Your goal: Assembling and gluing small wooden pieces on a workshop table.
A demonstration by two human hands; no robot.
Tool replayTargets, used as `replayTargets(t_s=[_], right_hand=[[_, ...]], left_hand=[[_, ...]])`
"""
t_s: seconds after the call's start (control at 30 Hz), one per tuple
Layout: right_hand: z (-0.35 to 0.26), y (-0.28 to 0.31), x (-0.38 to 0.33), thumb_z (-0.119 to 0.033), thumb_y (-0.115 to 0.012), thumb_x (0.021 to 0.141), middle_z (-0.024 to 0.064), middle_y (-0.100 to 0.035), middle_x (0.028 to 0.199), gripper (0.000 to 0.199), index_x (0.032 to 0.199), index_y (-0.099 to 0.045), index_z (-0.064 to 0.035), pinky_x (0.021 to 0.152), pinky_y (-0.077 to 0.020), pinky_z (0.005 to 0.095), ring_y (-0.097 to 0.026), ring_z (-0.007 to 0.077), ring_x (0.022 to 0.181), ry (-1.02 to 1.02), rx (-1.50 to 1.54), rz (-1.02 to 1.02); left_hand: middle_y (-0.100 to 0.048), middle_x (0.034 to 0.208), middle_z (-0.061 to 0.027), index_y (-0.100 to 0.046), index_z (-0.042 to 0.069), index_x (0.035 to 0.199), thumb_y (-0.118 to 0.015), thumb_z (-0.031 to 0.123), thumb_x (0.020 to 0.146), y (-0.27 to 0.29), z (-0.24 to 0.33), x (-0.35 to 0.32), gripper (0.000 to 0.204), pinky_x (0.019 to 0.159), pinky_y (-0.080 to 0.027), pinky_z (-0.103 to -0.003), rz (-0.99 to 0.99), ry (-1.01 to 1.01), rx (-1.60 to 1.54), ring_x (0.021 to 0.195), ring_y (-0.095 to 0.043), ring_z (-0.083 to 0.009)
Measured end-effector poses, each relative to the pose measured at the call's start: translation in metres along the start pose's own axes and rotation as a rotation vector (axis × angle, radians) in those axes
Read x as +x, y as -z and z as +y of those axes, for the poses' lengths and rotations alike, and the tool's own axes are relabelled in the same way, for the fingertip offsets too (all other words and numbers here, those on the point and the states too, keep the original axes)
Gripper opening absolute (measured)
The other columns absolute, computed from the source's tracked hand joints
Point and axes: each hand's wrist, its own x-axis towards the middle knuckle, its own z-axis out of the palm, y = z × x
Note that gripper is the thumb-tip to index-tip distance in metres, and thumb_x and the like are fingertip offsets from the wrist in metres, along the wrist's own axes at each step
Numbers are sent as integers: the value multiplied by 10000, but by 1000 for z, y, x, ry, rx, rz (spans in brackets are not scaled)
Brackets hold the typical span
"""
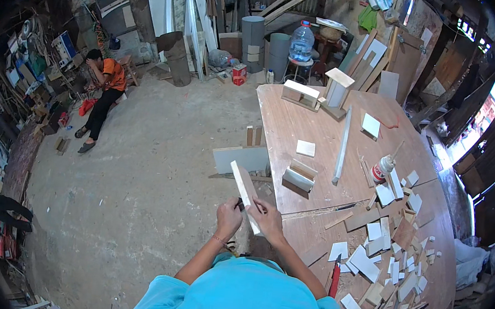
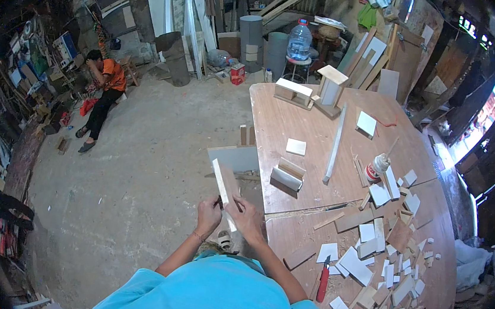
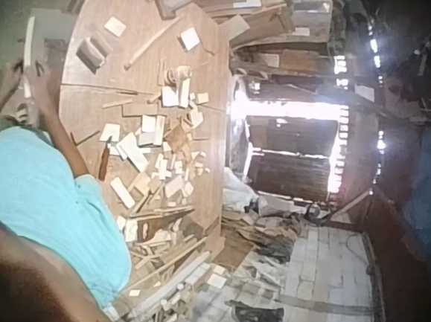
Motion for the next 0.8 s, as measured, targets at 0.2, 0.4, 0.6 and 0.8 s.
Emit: replayTargets(t_s=[0.2,0.4,0.6,0.8], right_hand=[[17,4,24,-422,-616,680,168,-617,903,537,1064,-572,-49,716,-449,302,-598,228,819,-140,92,-10],[4,-2,6,-404,-616,689,163,-620,870,515,1058,-576,-48,686,-453,287,-598,203,780,-103,79,-56],[18,-8,13,-429,-616,685,162,-624,839,558,1076,-560,-35,673,-451,278,-599,188,745,-51,74,-19],[0,1,13,-425,-602,683,180,-599,966,553,1058,-565,-20,752,-444,320,-587,275,888,-145,55,-26]], left_hand=[[-586,775,-171,-608,11,784,-527,39,689,-6,18,-17,128,653,-452,-380,46,-194,-128,720,-575,-330],[-596,771,-170,-616,11,804,-539,64,699,-6,1,-7,140,658,-454,-378,92,11,-54,722,-582,-319],[-594,758,-176,-612,5,812,-553,101,708,-3,2,-10,153,618,-456,-378,91,-93,-70,680,-585,-320],[-599,763,-179,-615,5,809,-539,91,712,-6,9,-15,150,624,-459,-372,35,-44,-116,694,-592,-310]])
